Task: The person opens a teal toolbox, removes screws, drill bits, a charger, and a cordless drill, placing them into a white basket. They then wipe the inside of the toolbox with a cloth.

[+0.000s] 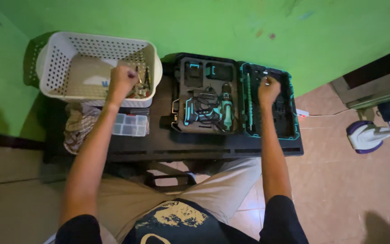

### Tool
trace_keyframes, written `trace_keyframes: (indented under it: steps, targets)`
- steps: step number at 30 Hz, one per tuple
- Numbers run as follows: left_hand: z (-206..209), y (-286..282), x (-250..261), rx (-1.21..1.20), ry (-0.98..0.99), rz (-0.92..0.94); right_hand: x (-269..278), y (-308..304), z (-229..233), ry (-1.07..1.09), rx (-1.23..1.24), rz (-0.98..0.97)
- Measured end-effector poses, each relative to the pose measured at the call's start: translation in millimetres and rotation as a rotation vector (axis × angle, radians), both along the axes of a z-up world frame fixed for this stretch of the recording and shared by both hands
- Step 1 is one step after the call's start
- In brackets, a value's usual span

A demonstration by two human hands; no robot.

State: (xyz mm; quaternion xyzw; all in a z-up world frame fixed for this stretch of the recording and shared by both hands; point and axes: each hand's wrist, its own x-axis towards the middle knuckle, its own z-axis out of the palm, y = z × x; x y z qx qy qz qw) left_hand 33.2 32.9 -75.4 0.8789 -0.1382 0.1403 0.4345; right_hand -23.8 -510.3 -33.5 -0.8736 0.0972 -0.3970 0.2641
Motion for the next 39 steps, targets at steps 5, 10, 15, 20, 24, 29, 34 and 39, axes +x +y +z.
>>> trace_keyframes:
  steps: [5, 10, 15, 20, 24, 29, 34, 39]
  targets:
    - [-46.3, 1.7, 25.3, 0.129, 0.056, 0.057, -11.4, -26.3, -19.0, 0.027, -0.108, -0.073]
    - [-41.4, 1.6, 18.5, 0.171, 0.038, 0.059, 3.6, -23.8, -20.9, 0.126, -0.04, -0.195]
    - [-20.6, -7.4, 11.4, 0.26, -0.065, 0.14, 15.4, -34.1, -11.0, 0.297, -0.04, -0.19]
    - [-12.9, -13.1, 10.5, 0.269, -0.095, 0.266, 23.1, -34.4, -8.2, 0.495, 0.022, -0.262]
    - [-10.8, -14.5, 11.2, 0.265, -0.044, 0.266, 30.7, -33.5, -7.1, 0.557, -0.032, -0.215]
    - [-7.1, -13.6, 7.2, 0.266, -0.111, 0.268, 29.5, -25.0, -23.1, 0.29, -0.223, -0.06]
    - [22.6, -22.4, -1.8, 0.204, -0.121, 0.285, 22.6, -21.6, -18.2, 0.045, 0.167, 0.076]
    - [85.7, -46.6, -37.3, -0.006, -0.196, 0.157, 8.5, 56.0, 15.7, 0.256, 0.822, 0.488]
